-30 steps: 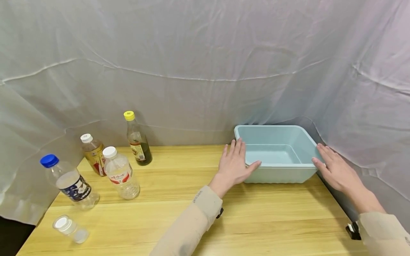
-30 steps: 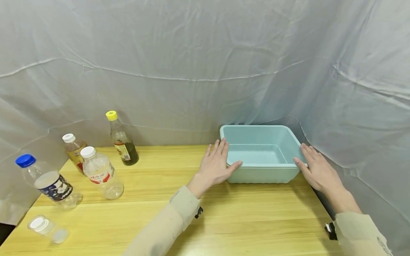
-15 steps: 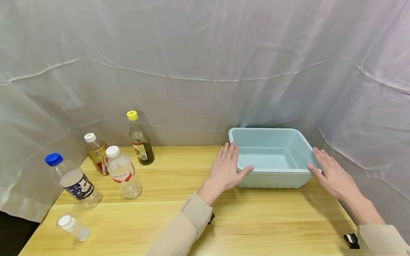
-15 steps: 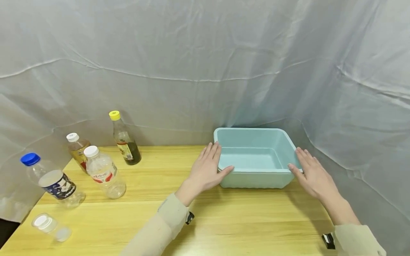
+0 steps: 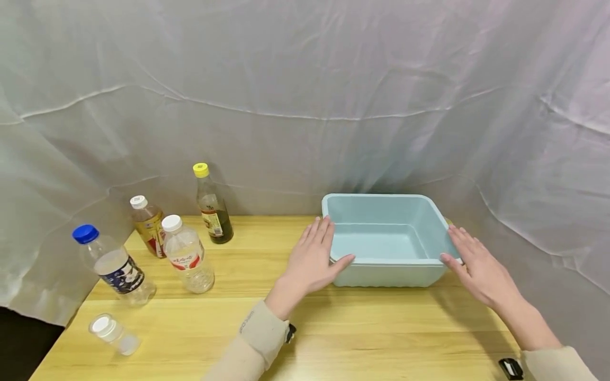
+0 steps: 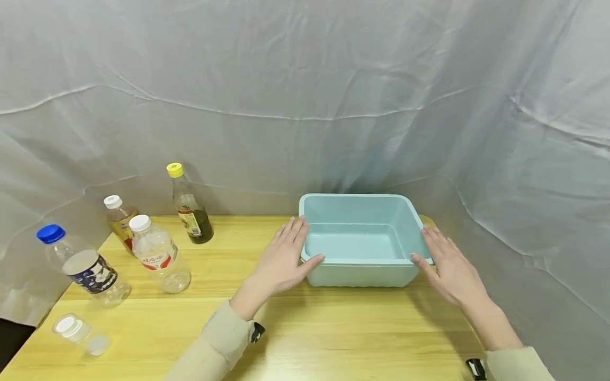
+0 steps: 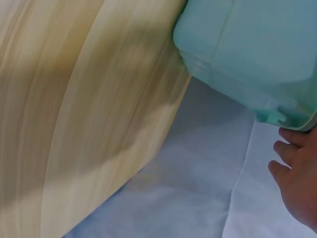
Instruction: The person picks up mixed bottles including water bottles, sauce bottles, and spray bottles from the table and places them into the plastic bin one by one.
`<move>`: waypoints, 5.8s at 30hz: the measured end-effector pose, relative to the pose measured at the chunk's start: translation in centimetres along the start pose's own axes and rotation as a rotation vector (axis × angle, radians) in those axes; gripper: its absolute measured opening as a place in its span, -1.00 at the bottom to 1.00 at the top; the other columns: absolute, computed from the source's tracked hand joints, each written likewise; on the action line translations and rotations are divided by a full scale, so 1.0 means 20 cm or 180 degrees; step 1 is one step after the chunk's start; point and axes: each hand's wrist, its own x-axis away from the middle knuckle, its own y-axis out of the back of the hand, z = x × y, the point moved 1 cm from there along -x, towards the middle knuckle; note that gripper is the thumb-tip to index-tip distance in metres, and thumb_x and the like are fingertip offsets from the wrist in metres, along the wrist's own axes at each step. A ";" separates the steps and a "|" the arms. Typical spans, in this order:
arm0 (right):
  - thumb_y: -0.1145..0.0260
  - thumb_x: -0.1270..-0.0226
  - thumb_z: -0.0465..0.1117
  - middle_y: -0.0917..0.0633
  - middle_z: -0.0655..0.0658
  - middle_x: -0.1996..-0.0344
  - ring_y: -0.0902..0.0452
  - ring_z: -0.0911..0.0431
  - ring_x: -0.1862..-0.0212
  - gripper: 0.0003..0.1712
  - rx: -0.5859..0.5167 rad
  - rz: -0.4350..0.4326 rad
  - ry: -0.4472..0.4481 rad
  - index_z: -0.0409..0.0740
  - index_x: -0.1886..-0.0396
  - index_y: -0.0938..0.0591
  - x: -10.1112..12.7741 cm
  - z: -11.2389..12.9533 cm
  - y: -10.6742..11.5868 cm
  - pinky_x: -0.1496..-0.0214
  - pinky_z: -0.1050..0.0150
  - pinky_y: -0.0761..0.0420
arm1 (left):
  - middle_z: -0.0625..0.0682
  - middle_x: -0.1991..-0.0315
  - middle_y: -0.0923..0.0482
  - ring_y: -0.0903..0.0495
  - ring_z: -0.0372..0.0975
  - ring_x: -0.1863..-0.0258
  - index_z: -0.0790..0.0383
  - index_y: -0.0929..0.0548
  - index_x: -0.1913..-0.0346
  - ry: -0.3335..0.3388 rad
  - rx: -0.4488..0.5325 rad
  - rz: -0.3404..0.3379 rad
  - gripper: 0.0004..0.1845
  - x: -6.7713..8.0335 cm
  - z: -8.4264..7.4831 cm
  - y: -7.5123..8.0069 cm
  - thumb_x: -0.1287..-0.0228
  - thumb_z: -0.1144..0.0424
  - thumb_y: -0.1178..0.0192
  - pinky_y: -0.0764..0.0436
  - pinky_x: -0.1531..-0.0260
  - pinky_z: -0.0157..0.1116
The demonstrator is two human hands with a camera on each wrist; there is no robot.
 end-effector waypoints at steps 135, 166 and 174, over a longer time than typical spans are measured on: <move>0.12 -0.70 0.23 -0.40 -0.29 -0.51 -0.23 -0.11 -0.57 -0.19 -0.0463 -0.0840 0.1170 -0.35 -0.54 -0.36 0.00 0.81 -0.28 -0.68 0.13 -0.02 | 0.38 -0.33 -0.48 -0.57 0.19 -0.20 0.40 -0.38 -0.49 0.1109 0.0864 -0.2994 -0.16 0.81 0.90 0.32 -0.15 0.43 -0.53 -0.40 0.02 -0.77; 0.11 -0.70 0.22 -0.40 -0.27 -0.52 -0.25 -0.14 -0.56 -0.20 -0.0359 -0.0732 0.1112 -0.33 -0.55 -0.35 0.01 0.81 -0.28 -0.68 0.12 -0.01 | 0.33 -0.27 -0.53 -0.60 0.04 -0.17 0.31 -0.43 -0.49 -0.0018 0.0774 -0.3247 -0.11 0.62 0.63 0.75 -0.05 0.48 -0.58 -0.53 -0.12 -0.61; 0.07 -0.69 0.21 -0.36 -0.26 -0.54 -0.21 -0.14 -0.58 -0.20 -0.0359 -0.0620 0.1083 -0.32 -0.56 -0.33 0.01 0.80 -0.28 -0.69 0.12 0.03 | 0.32 -0.29 -0.52 -0.61 -0.01 -0.16 0.42 -0.43 -0.45 -0.0465 0.0958 -0.3137 -0.11 0.53 0.54 0.80 0.02 0.56 -0.58 -0.61 -0.11 -0.51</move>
